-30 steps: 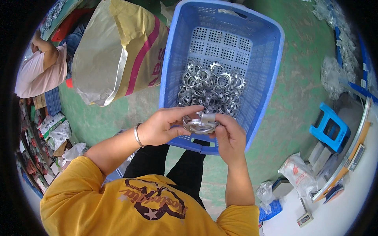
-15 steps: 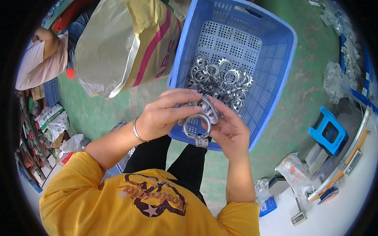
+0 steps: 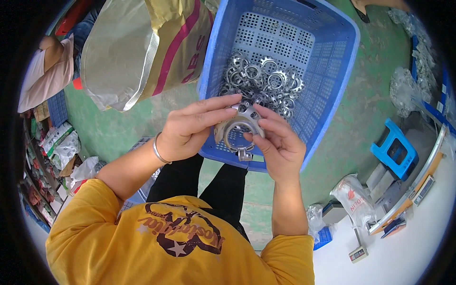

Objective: The person picks up metal brackets from a blue plastic crate, turns them over to check different sides, and then places them into a large bag on the table.

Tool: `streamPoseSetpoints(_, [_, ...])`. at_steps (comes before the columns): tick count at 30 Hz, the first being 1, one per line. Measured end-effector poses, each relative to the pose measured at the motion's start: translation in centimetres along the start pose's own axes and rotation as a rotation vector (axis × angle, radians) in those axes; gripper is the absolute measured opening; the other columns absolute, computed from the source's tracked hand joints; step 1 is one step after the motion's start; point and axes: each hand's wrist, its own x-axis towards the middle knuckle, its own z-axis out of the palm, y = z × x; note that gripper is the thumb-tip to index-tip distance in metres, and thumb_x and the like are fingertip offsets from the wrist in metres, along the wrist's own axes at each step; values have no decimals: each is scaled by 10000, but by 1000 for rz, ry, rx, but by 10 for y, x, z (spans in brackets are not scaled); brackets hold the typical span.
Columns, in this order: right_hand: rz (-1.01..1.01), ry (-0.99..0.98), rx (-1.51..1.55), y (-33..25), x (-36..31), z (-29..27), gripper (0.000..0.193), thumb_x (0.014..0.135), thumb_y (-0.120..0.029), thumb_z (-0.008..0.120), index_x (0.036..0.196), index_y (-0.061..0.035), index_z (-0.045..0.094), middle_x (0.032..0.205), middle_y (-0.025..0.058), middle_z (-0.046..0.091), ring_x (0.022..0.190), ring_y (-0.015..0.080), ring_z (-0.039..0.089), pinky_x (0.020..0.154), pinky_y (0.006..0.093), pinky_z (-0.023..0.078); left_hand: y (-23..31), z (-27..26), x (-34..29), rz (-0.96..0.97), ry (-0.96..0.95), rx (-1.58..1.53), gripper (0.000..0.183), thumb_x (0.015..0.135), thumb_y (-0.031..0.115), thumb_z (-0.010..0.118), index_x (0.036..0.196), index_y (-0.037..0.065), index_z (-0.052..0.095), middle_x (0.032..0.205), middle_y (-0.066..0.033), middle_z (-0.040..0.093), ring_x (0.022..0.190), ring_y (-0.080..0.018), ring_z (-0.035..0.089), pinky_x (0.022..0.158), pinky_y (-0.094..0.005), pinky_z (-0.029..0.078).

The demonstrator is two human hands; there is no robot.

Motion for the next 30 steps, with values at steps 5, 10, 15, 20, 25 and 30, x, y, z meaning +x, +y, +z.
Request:
streamPoseSetpoints(5, [0,-118,-296,0,0,1,333,734,129,538,1044,7,538,1113,194,505,968,245,542,758,317,500,5,-4,0,-130,-48,13,370,680,-114,512,1029,-8,576,1055,-171,557,938,-262,570,767,-283,469])
streamPoseSetpoints(10, [545,112,-563,60,-4,-67,324,735,47,567,1051,-20,551,1016,140,586,878,205,584,740,279,471,5,-57,-10,35,303,382,240,733,7,602,972,16,586,947,-116,597,838,-251,582,715,-301,476])
streamPoseSetpoints(15, [591,222,-1428,155,-5,-174,396,689,-99,634,1066,-29,535,1041,163,565,932,322,558,812,362,440,-28,-147,-9,-96,779,834,313,747,50,632,1055,46,577,941,-37,505,785,-85,509,626,-212,458])
streamPoseSetpoints(20, [787,273,-1441,179,38,-149,348,708,-155,625,1012,-7,542,1019,201,561,940,344,538,824,386,424,-115,-191,-62,-684,384,791,347,702,8,635,1043,39,579,872,-42,546,747,-116,534,635,-241,458])
streamPoseSetpoints(25, [625,297,-1504,162,32,-161,182,769,-165,568,846,-2,545,839,195,602,788,379,570,687,435,450,-107,-151,-36,-901,454,215,231,784,14,553,1013,0,581,797,-32,574,659,-83,526,603,-220,444])
streamPoseSetpoints(30, [489,495,-1054,120,4,-158,213,808,-157,548,888,40,540,764,150,610,698,245,595,612,353,458,-61,-102,0,-303,627,476,231,827,15,525,1056,-7,534,840,17,531,745,-45,489,669,-168,405])
